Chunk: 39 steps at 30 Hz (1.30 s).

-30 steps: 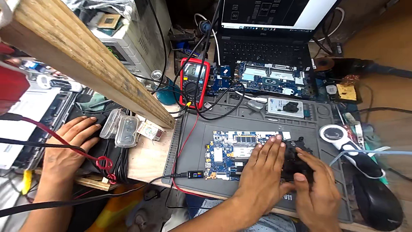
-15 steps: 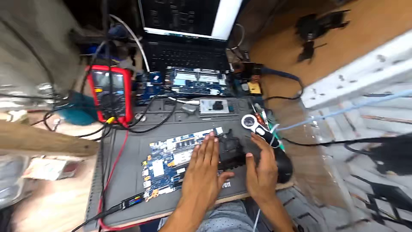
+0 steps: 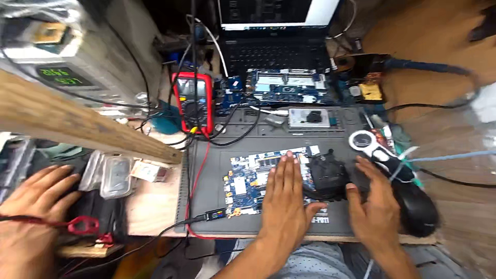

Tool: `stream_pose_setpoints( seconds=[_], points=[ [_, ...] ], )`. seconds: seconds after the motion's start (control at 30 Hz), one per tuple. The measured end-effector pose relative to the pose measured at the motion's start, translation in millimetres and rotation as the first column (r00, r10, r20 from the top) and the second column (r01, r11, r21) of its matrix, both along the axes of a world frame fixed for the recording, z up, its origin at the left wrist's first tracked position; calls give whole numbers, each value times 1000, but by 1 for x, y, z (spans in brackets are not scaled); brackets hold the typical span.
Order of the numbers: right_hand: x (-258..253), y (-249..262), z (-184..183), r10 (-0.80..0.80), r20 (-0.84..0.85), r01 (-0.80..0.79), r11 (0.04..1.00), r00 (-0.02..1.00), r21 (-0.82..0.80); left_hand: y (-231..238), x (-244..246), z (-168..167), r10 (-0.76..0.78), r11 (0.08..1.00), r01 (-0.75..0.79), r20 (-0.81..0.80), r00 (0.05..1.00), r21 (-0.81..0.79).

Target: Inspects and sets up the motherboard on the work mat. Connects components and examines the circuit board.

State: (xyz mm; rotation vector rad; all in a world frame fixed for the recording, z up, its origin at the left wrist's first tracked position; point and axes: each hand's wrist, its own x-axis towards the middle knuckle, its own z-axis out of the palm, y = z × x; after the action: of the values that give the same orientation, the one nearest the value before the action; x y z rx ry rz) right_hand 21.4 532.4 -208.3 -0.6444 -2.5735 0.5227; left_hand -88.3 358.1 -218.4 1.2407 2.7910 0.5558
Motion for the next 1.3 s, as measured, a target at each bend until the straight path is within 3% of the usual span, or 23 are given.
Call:
stream_pose_setpoints(
  seconds=[1.3],
  points=[
    [-2, 0, -2, -9, -29, 9, 1000, 1000, 0, 1, 0, 2, -18, 1000, 18, 5, 1000, -11]
  ],
)
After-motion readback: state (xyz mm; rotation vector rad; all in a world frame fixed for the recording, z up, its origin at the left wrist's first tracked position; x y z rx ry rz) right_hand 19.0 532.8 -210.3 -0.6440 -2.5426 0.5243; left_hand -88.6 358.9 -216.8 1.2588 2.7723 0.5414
